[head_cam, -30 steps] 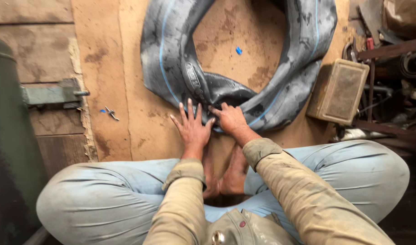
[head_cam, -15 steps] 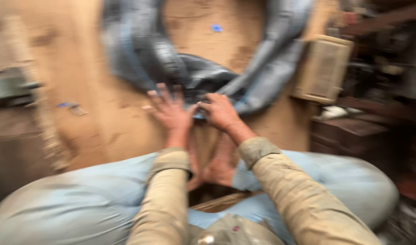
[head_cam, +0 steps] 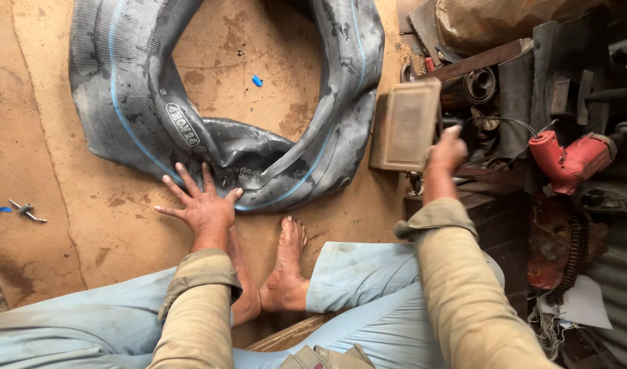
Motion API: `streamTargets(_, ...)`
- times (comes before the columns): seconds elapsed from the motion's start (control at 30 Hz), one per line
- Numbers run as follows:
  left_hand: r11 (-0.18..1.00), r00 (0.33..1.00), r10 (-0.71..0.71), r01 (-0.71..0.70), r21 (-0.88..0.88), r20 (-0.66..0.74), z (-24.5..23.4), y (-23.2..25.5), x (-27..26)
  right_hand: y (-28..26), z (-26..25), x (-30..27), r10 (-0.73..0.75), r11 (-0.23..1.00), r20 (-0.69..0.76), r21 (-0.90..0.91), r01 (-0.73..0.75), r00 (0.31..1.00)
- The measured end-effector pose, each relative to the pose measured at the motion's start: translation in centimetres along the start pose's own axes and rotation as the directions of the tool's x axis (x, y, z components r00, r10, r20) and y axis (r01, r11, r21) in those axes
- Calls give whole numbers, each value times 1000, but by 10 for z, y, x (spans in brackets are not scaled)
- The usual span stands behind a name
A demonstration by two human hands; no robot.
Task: The person uses a power drill to grind a section of a motorcycle inner tube, then applies a patch and adhesive to repair it. They use pliers to secure the valve stem area.
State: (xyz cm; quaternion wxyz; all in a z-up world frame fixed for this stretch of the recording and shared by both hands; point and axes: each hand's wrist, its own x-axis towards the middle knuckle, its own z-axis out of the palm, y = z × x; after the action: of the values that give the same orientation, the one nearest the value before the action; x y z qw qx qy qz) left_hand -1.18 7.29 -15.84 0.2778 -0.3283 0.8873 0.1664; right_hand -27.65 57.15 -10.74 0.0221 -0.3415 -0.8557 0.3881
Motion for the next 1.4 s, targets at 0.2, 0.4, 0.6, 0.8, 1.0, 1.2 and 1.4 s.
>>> streamTargets(0.2, 999, 999, 35, -35, -10, -5, 3, -5, 0, -50, -10, -27, -73, 926, 271, 375, -36, 960)
streamTargets(0.4, 999, 999, 40, -40, -3, 3, 0, -5, 3, -48, 27, -39, -32, 800, 581, 503, -327, 813)
streamTargets(0.6, 999, 1000, -6, 5, 33, 31, -11, 0, -2, 8, 55, -17, -10, 492, 152, -860, 137, 988)
streamTargets(0.8, 999, 999, 6, -5, -46, 34, -22, 1, -13, 14, 58, -3, 16, 234, 244, -944, 233, 970)
streamTargets(1.0, 999, 997, -29, 30, -11, 76, -33, 5, -13, -17, 38, -9, 212, 511, 349, -836, 200, 913)
streamTargets(1.2, 995, 997, -55, 59, -84, 49, -31, 7, -17, -13, 45, -34, 195, 648, 310, -753, 115, 930)
streamTargets(1.4, 993, 991, -89, 95, -65, 95, -33, 10, -14, -21, 47, -29, 397, 803, 374, -584, -120, 838)
